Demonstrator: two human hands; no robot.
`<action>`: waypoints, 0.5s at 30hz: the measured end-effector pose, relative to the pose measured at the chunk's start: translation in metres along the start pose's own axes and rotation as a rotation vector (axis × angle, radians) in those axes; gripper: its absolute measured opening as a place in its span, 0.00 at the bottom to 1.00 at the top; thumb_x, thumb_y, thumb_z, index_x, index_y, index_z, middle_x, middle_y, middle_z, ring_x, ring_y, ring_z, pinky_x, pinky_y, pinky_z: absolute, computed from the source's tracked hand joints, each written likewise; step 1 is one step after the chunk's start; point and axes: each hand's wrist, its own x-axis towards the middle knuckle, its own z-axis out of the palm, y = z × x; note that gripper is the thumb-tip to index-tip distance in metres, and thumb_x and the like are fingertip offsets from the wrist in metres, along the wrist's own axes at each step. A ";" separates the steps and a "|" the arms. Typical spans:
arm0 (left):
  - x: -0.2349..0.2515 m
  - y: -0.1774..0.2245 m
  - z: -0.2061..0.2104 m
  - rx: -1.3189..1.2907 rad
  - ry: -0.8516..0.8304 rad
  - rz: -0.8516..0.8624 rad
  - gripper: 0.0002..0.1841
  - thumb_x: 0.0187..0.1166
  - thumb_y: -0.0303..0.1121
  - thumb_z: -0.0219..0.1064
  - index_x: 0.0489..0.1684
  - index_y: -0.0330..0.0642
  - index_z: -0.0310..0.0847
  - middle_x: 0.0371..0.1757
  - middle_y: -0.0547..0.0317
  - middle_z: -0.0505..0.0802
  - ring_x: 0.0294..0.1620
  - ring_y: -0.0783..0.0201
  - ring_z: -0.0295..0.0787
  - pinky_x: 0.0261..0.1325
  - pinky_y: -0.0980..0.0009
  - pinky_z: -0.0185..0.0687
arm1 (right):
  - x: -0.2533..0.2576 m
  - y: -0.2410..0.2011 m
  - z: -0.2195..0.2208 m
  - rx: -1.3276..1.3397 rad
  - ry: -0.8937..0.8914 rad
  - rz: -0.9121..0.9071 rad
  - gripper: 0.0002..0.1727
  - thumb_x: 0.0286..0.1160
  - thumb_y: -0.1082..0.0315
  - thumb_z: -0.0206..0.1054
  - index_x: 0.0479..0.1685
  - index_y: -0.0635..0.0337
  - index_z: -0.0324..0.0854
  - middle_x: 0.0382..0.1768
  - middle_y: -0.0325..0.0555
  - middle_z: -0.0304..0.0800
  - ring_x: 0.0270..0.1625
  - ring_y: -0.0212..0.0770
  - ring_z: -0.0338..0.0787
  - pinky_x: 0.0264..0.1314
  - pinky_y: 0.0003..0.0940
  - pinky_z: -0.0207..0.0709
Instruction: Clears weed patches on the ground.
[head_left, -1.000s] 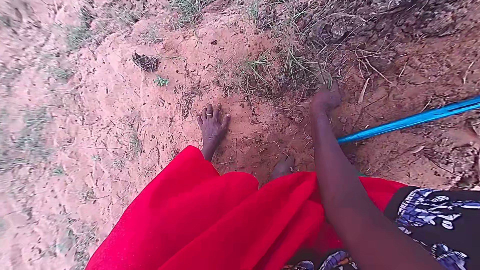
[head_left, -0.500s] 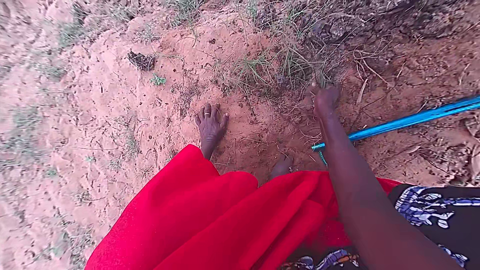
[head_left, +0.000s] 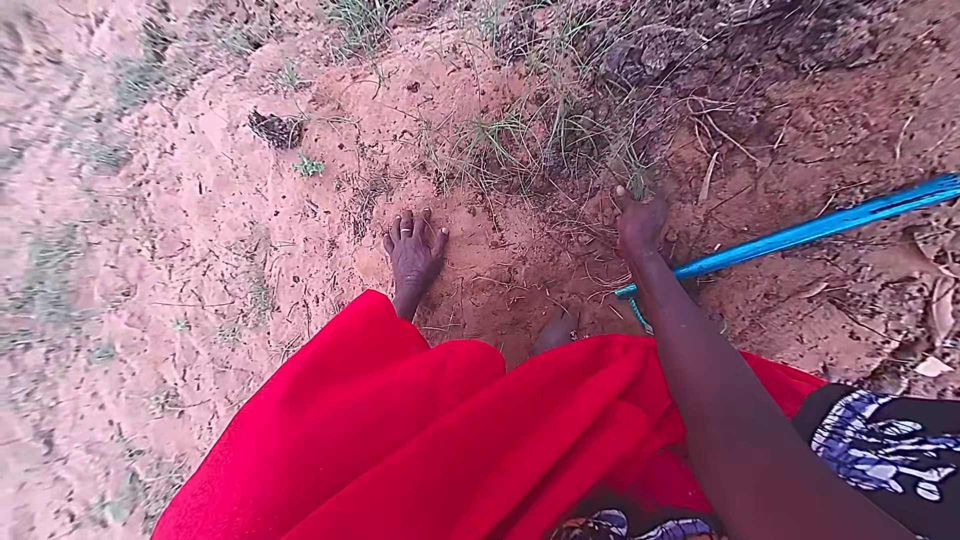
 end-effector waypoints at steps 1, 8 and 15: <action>0.000 0.000 0.001 0.004 -0.001 -0.001 0.36 0.83 0.67 0.46 0.87 0.60 0.67 0.93 0.46 0.63 0.94 0.40 0.49 0.90 0.34 0.37 | -0.001 -0.003 -0.003 -0.087 -0.016 -0.013 0.23 0.78 0.58 0.73 0.65 0.65 0.84 0.59 0.64 0.88 0.62 0.56 0.88 0.71 0.56 0.76; -0.001 -0.002 0.001 0.018 0.003 0.005 0.37 0.83 0.67 0.46 0.87 0.60 0.68 0.93 0.47 0.64 0.94 0.42 0.51 0.89 0.35 0.39 | 0.012 -0.016 0.007 -0.513 -0.129 -0.569 0.20 0.87 0.68 0.59 0.72 0.67 0.81 0.69 0.73 0.83 0.75 0.72 0.80 0.78 0.66 0.70; -0.001 0.001 0.000 0.003 0.006 0.003 0.37 0.82 0.68 0.46 0.86 0.60 0.68 0.92 0.47 0.64 0.94 0.41 0.52 0.89 0.34 0.41 | 0.034 -0.013 0.011 0.074 -0.039 -0.395 0.19 0.91 0.60 0.57 0.57 0.70 0.82 0.37 0.49 0.88 0.39 0.38 0.88 0.54 0.39 0.82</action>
